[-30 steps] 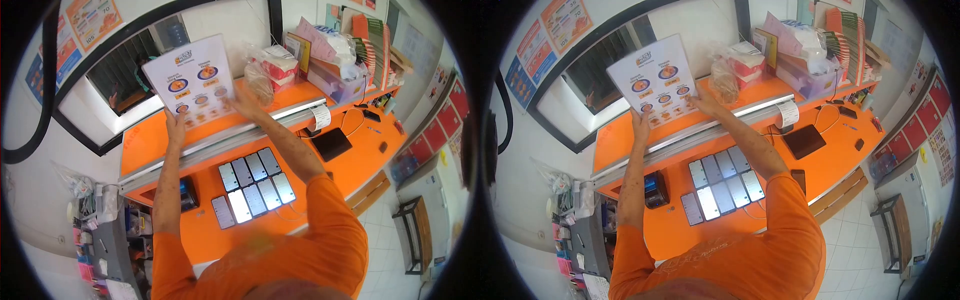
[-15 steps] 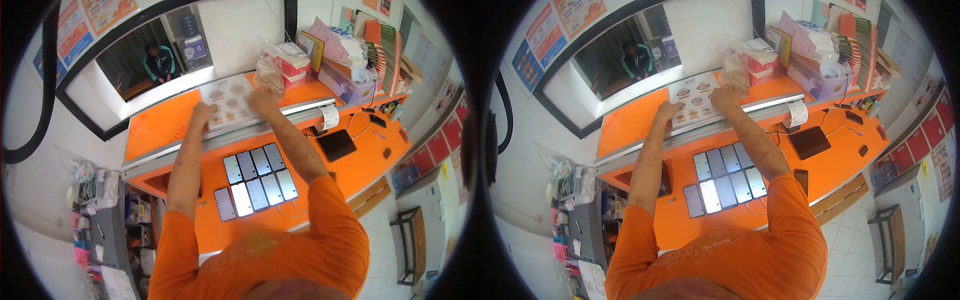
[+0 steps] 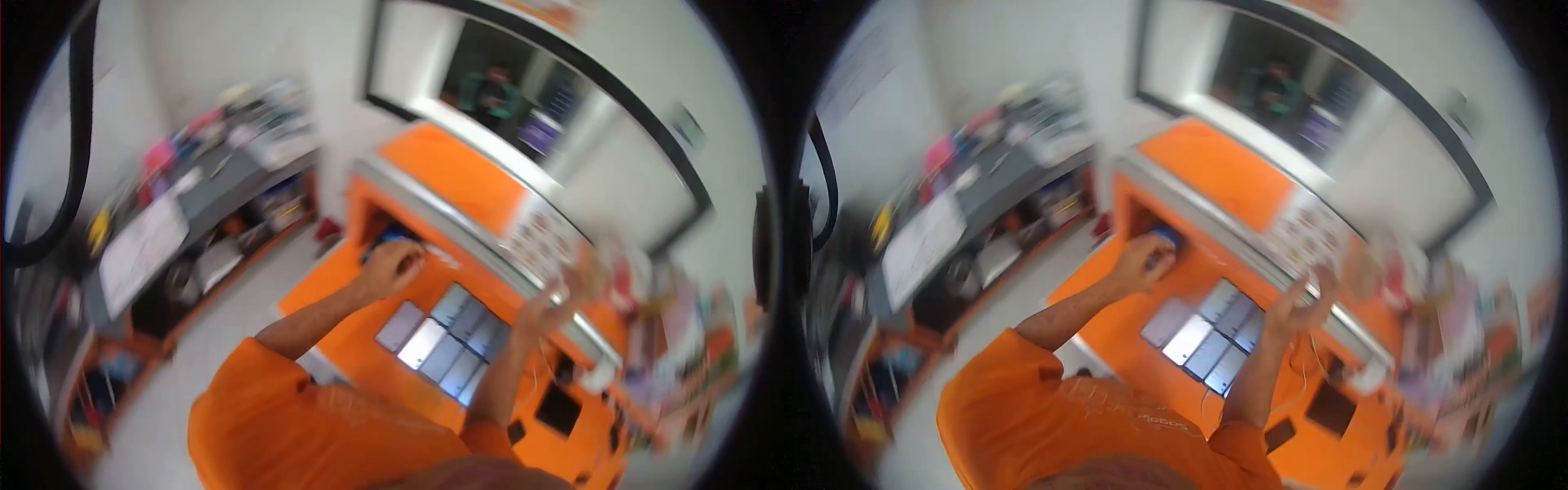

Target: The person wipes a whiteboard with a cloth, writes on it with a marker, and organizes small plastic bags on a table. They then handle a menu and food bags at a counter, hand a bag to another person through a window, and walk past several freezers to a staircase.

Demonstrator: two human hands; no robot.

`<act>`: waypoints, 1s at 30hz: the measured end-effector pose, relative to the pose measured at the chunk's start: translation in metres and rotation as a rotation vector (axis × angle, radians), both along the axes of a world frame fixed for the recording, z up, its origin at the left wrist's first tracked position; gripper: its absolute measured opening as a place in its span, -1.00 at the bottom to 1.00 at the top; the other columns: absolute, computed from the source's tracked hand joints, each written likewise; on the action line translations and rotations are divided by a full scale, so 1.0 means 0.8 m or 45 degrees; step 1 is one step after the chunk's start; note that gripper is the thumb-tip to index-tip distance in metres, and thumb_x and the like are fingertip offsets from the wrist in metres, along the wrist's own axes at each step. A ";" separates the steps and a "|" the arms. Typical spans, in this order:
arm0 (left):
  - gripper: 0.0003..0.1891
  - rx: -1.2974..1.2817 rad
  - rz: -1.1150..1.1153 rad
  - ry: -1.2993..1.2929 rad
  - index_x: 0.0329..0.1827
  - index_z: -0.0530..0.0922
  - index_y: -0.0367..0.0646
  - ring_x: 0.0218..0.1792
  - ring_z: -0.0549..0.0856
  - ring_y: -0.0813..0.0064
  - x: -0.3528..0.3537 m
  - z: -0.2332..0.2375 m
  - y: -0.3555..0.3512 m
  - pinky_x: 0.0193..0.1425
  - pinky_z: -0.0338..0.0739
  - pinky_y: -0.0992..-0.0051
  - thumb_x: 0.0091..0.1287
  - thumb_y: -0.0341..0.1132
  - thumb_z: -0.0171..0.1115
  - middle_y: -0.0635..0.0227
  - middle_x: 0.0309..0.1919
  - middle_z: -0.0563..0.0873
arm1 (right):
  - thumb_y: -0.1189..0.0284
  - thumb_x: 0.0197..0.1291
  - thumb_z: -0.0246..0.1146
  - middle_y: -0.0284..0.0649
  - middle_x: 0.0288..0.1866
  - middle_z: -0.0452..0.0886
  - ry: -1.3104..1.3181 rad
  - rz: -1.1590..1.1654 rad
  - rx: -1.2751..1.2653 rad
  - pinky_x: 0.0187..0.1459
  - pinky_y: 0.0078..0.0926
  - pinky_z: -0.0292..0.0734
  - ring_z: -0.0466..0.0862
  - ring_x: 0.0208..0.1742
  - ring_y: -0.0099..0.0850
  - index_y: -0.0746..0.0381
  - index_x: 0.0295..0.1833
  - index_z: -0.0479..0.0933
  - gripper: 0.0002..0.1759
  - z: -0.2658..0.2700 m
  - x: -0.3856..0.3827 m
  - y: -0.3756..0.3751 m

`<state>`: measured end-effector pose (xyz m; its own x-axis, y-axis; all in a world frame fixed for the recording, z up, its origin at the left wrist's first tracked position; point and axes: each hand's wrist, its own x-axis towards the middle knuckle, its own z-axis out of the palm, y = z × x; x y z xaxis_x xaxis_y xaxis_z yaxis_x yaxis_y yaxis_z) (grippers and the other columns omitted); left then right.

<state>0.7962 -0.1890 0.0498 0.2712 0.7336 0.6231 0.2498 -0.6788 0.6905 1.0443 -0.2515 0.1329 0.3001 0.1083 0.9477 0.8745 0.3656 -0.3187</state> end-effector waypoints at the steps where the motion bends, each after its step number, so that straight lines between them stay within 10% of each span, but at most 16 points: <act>1: -0.82 -0.092 0.002 -0.061 -0.23 0.52 -0.22 -0.40 0.62 0.23 -0.039 -0.034 -0.032 -0.28 0.50 0.36 0.25 -0.28 0.19 0.15 -0.42 0.62 | 0.52 0.20 0.13 -0.04 -0.26 0.54 -0.024 0.236 -0.010 -0.11 -0.30 0.44 0.54 -0.23 -0.16 0.39 -0.13 0.47 -0.82 -0.019 -0.031 0.001; 3: -0.84 -0.339 0.216 0.163 -0.23 0.53 -0.22 -0.41 0.62 0.22 -0.114 -0.094 -0.110 -0.31 0.49 0.33 0.28 -0.30 0.14 0.17 -0.41 0.63 | 0.52 0.20 0.12 -0.06 -0.27 0.53 -0.003 0.862 -0.121 -0.16 -0.29 0.44 0.52 -0.27 -0.22 0.38 -0.16 0.46 -0.85 -0.078 -0.108 0.018; 7: -0.83 -0.705 0.489 0.235 -0.22 0.55 -0.23 -0.39 0.63 0.18 -0.219 -0.140 -0.282 -0.28 0.51 0.29 0.32 -0.30 0.09 0.16 -0.40 0.64 | 0.26 0.20 0.21 -0.24 -0.29 0.54 -0.269 1.532 -1.463 -0.21 -0.51 0.44 0.51 -0.27 -0.41 0.30 -0.13 0.50 -0.70 -0.228 -0.279 -0.018; 9: -0.82 -0.756 0.698 0.132 -0.23 0.54 -0.22 -0.40 0.63 0.20 -0.247 -0.147 -0.358 -0.28 0.51 0.30 0.32 -0.28 0.10 0.15 -0.41 0.65 | 0.24 0.16 0.25 -0.20 -0.20 0.59 -1.178 2.014 -2.357 -0.13 -0.48 0.47 0.56 -0.15 -0.38 0.28 0.01 0.49 -0.60 -0.249 -0.341 -0.067; 11: -0.80 -0.781 0.922 0.039 -0.22 0.55 -0.23 -0.41 0.64 0.25 -0.275 -0.148 -0.426 -0.28 0.52 0.32 0.32 -0.26 0.12 0.14 -0.44 0.65 | 0.19 0.12 0.28 -0.13 -0.09 0.62 -1.504 1.969 -2.687 -0.05 -0.39 0.49 0.59 -0.04 -0.32 0.23 0.13 0.46 -0.49 -0.392 -0.372 -0.101; 18: -0.79 -0.894 1.731 -0.452 -0.19 0.58 -0.23 -0.37 0.66 0.34 -0.348 -0.159 -0.662 -0.29 0.50 0.42 0.34 -0.25 0.14 0.19 -0.38 0.69 | 0.07 0.07 0.28 0.02 -0.02 0.60 -2.129 1.894 -2.401 0.01 -0.33 0.50 0.63 -0.06 -0.19 0.17 0.20 0.42 -0.38 -0.504 -0.575 -0.159; 20: -0.78 -0.870 1.875 -0.465 -0.18 0.58 -0.22 -0.34 0.67 0.36 -0.363 -0.153 -0.712 -0.30 0.50 0.43 0.35 -0.24 0.12 0.21 -0.36 0.70 | 0.14 0.08 0.26 -0.02 -0.04 0.60 -2.106 1.648 -2.497 -0.09 -0.32 0.54 0.64 -0.16 -0.24 0.18 0.19 0.41 -0.41 -0.510 -0.639 -0.175; 22: -0.77 -0.785 1.937 -0.468 -0.16 0.57 -0.22 -0.32 0.66 0.37 -0.390 -0.146 -0.755 -0.29 0.49 0.44 0.36 -0.22 0.11 0.23 -0.35 0.70 | 0.16 0.10 0.24 -0.11 -0.14 0.62 -1.962 2.018 -2.067 -0.23 -0.30 0.56 0.64 -0.29 -0.29 0.19 0.07 0.48 -0.53 -0.662 -0.684 -0.155; 24: -0.76 -0.755 2.061 -0.510 -0.16 0.56 -0.21 -0.31 0.66 0.37 -0.430 -0.132 -0.795 -0.28 0.49 0.43 0.36 -0.20 0.10 0.24 -0.36 0.70 | 0.16 0.12 0.21 -0.17 -0.22 0.61 -1.132 1.586 -2.976 -0.31 -0.29 0.54 0.63 -0.31 -0.33 0.18 -0.11 0.54 -0.66 -0.594 -0.723 -0.228; 26: -0.75 -0.714 2.150 -0.528 -0.15 0.55 -0.21 -0.30 0.66 0.37 -0.468 -0.131 -0.836 -0.27 0.49 0.43 0.37 -0.19 0.09 0.24 -0.36 0.69 | 0.16 0.16 0.17 -0.19 -0.29 0.58 -0.910 1.591 -3.198 -0.36 -0.29 0.52 0.62 -0.31 -0.35 0.16 -0.17 0.54 -0.69 -0.607 -0.747 -0.266; 30: -0.70 -0.668 2.298 -0.682 -0.18 0.53 -0.24 -0.31 0.65 0.34 -0.582 -0.201 -0.915 -0.24 0.50 0.39 0.36 -0.14 0.10 0.19 -0.39 0.67 | 0.16 0.16 0.18 -0.17 -0.20 0.58 -1.264 1.428 -3.281 -0.31 -0.27 0.53 0.62 -0.26 -0.33 0.17 -0.09 0.52 -0.67 -0.633 -0.836 -0.290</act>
<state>0.3309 -0.9208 -0.1107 -0.9994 -0.0006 0.0355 0.0330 0.3548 0.9343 0.3758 -0.4836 -0.3735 -0.4582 0.0022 -0.8889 0.8459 0.3082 -0.4353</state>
